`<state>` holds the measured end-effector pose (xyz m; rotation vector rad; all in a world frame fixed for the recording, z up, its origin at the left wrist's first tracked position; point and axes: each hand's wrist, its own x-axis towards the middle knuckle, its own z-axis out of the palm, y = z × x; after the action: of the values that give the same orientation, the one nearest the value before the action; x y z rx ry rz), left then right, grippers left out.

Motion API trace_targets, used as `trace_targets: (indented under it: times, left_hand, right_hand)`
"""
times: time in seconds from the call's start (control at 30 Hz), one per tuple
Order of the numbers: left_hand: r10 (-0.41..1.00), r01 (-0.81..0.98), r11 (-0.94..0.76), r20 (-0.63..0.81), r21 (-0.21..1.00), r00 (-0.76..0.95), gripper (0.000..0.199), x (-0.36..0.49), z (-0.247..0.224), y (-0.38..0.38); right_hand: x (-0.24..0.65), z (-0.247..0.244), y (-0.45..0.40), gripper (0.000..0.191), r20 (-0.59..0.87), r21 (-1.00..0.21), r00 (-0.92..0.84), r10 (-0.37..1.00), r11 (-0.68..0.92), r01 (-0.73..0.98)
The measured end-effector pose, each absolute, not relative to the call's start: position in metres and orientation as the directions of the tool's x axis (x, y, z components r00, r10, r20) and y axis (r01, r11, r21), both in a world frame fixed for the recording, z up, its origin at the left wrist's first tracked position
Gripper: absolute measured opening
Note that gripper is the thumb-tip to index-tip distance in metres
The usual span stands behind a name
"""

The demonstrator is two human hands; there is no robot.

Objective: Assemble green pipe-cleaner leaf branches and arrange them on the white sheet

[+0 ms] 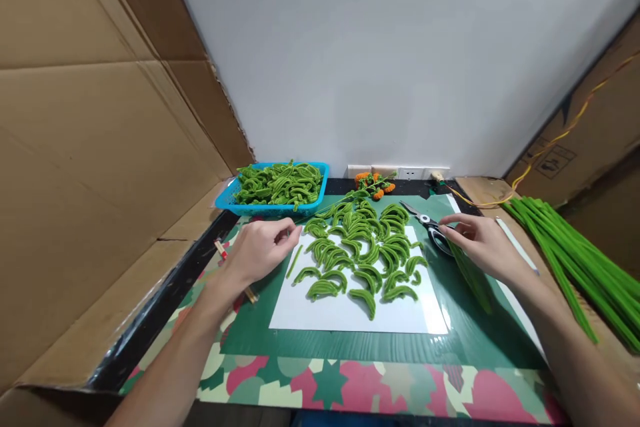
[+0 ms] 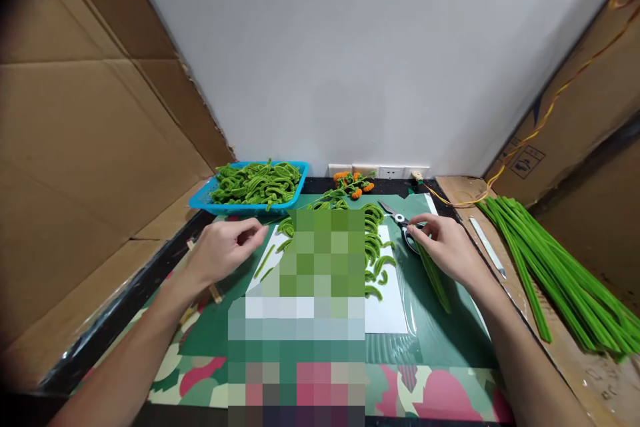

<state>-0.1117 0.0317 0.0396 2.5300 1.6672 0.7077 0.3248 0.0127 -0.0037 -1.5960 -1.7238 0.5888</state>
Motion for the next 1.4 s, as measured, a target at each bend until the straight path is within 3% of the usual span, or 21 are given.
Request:
trace_targets:
  times: [0.07, 0.17, 0.27, 0.37, 0.4, 0.47, 0.57, 0.63, 0.7, 0.83, 0.93, 1.03, 1.23, 1.4]
  left_hand:
    - [0.948, 0.922, -0.316, 0.114, 0.226, 0.297, 0.038, -0.116, 0.04, 0.029]
    - [0.952, 0.959, -0.273, -0.119, 0.079, 0.281, 0.034, -0.118, 0.038, 0.025]
    - [0.943, 0.954, -0.3, -0.152, 0.002, 0.297, 0.014, -0.12, 0.037, 0.024]
    - [0.935, 0.946, -0.325, -0.154, -0.008, 0.32, 0.012, -0.123, 0.042, 0.026]
    - [0.93, 0.942, -0.334, -0.156, 0.013, 0.332, 0.014, -0.125, 0.045, 0.028]
    - [0.935, 0.932, -0.316, -0.11, 0.175, 0.338, 0.015, -0.125, 0.05, 0.033]
    - [0.937, 0.76, -0.293, 0.017, 0.58, 0.348, 0.021, -0.118, 0.055, 0.042]
    - [0.919, 0.553, -0.203, -0.037, 0.808, 0.392, 0.031, -0.104, 0.055, 0.044]
    - [0.862, 0.409, -0.079, -0.143, 0.909, 0.486, 0.039, -0.083, 0.052, 0.042]
    - [0.746, 0.218, 0.044, -0.177, 0.975, 0.642, 0.041, -0.038, 0.035, 0.03]
    - [0.623, 0.09, 0.183, -0.186, 0.979, 0.76, 0.048, -0.017, 0.017, 0.019]
    - [0.551, 0.06, 0.257, -0.197, 0.965, 0.811, 0.046, -0.01, 0.003, 0.008]
    - [0.462, 0.077, 0.324, -0.229, 0.943, 0.857, 0.048, -0.015, -0.001, -0.011]
    - [0.435, 0.047, 0.429, -0.252, 0.902, 0.864, 0.043, -0.015, -0.002, -0.02]
  right_hand:
    - [0.321, -0.005, 0.013, 0.044, 0.243, -0.647, -0.005, 0.97, 0.166, 0.744]
    - [0.312, -0.004, 0.011, 0.043, 0.29, -0.624, -0.007, 0.957, 0.195, 0.756]
    - [0.306, -0.001, 0.01, 0.042, 0.345, -0.653, -0.007, 0.938, 0.246, 0.717]
    - [0.302, 0.002, 0.009, 0.037, 0.449, -0.653, -0.036, 0.893, 0.356, 0.669]
    - [0.301, 0.002, 0.01, 0.036, 0.493, -0.636, -0.036, 0.869, 0.389, 0.667]
    - [0.299, 0.001, 0.01, 0.031, 0.567, -0.589, -0.039, 0.823, 0.439, 0.678]
    - [0.29, 0.0, 0.01, 0.021, 0.694, -0.489, -0.065, 0.717, 0.536, 0.688]
    - [0.28, -0.002, 0.008, 0.021, 0.781, -0.396, -0.104, 0.616, 0.617, 0.68]
    - [0.265, -0.005, 0.004, 0.033, 0.823, -0.271, -0.231, 0.518, 0.717, 0.642]
    - [0.231, -0.011, -0.006, 0.058, 0.834, 0.005, -0.464, 0.298, 0.837, 0.548]
    - [0.214, -0.016, -0.012, 0.048, 0.836, 0.1, -0.503, 0.217, 0.842, 0.53]
    - [0.21, -0.021, -0.016, 0.041, 0.831, 0.133, -0.52, 0.197, 0.838, 0.53]
    - [0.212, -0.023, -0.022, 0.078, 0.821, 0.103, -0.552, 0.145, 0.913, 0.394]
    - [0.213, -0.024, -0.028, 0.089, 0.822, 0.063, -0.55, 0.15, 0.935, 0.35]
